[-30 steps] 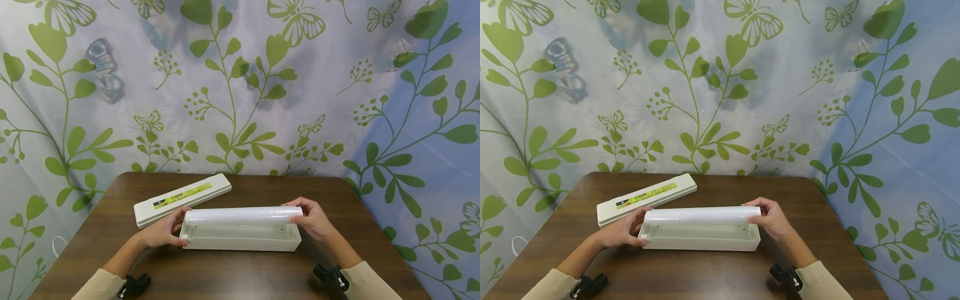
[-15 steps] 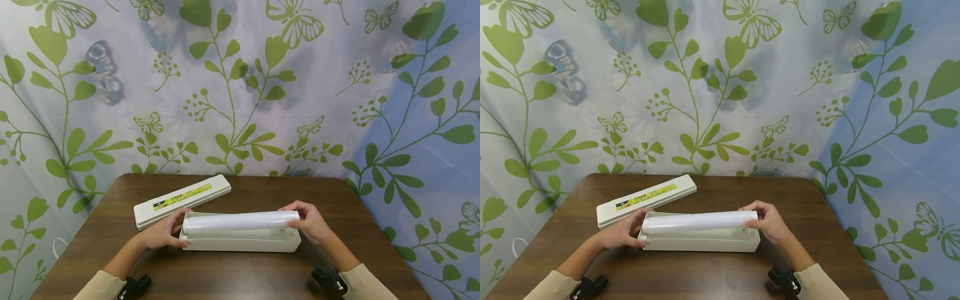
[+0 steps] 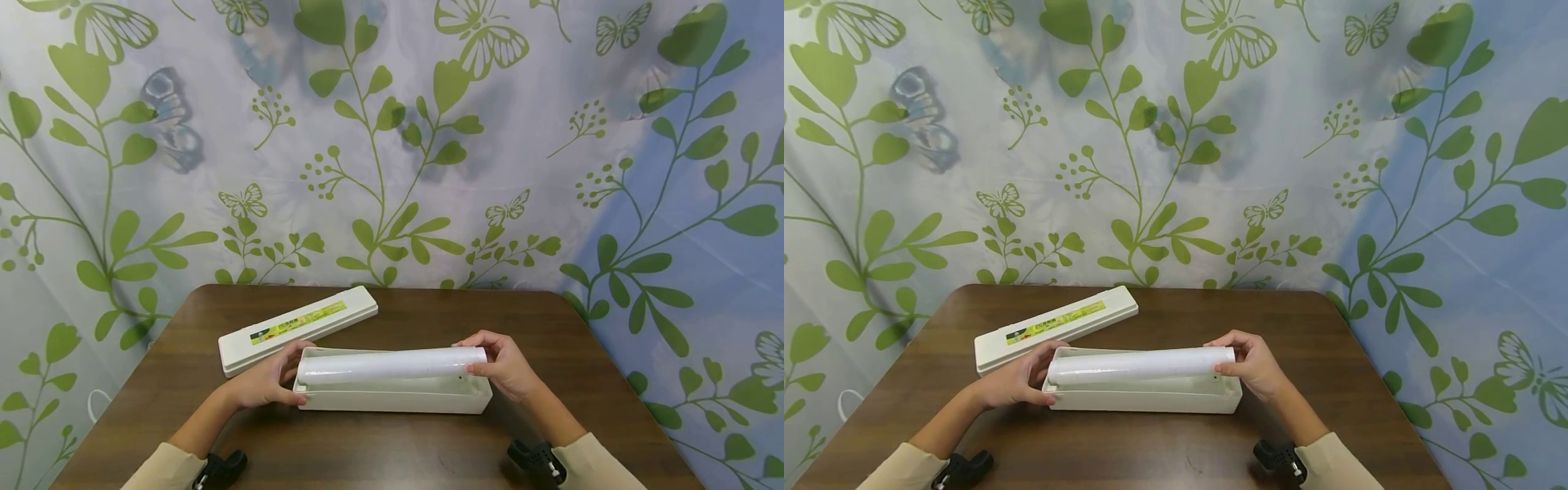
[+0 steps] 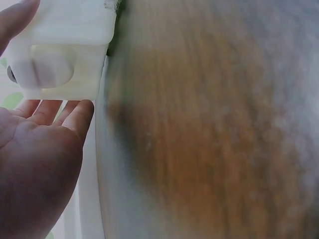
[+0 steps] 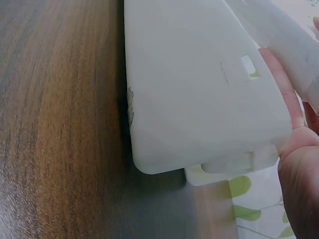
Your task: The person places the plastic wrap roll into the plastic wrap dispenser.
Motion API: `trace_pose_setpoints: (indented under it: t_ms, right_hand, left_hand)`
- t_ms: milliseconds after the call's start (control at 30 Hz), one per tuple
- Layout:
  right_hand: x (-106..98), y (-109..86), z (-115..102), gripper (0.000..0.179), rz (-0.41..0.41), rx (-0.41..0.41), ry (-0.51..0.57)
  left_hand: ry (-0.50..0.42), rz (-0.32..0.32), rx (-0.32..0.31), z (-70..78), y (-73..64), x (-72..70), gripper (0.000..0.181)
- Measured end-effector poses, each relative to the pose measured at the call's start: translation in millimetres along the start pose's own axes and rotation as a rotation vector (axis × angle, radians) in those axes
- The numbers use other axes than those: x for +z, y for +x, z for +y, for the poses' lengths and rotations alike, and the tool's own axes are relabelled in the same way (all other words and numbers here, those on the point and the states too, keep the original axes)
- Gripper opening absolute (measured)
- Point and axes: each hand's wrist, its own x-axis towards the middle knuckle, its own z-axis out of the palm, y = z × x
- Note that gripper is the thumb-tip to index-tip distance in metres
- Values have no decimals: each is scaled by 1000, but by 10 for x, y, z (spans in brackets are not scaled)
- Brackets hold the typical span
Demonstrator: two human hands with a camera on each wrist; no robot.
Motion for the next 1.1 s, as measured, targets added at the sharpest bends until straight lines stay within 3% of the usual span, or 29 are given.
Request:
trace_pose_setpoints:
  t_ms: [567, 867, 1100]
  right_hand:
    - [-37, -9, 7, 31, -26, 11, -49]
    - [-87, -22, -50, 30, -57, 62, -256]
    - [-95, -29, -94, 31, -99, 78, -358]
  left_hand:
    - [14, -4, 11, -5, -2, -2, 87]
    - [34, -5, 22, 9, -5, 17, 88]
    - [27, -10, 10, 11, 2, 5, 87]
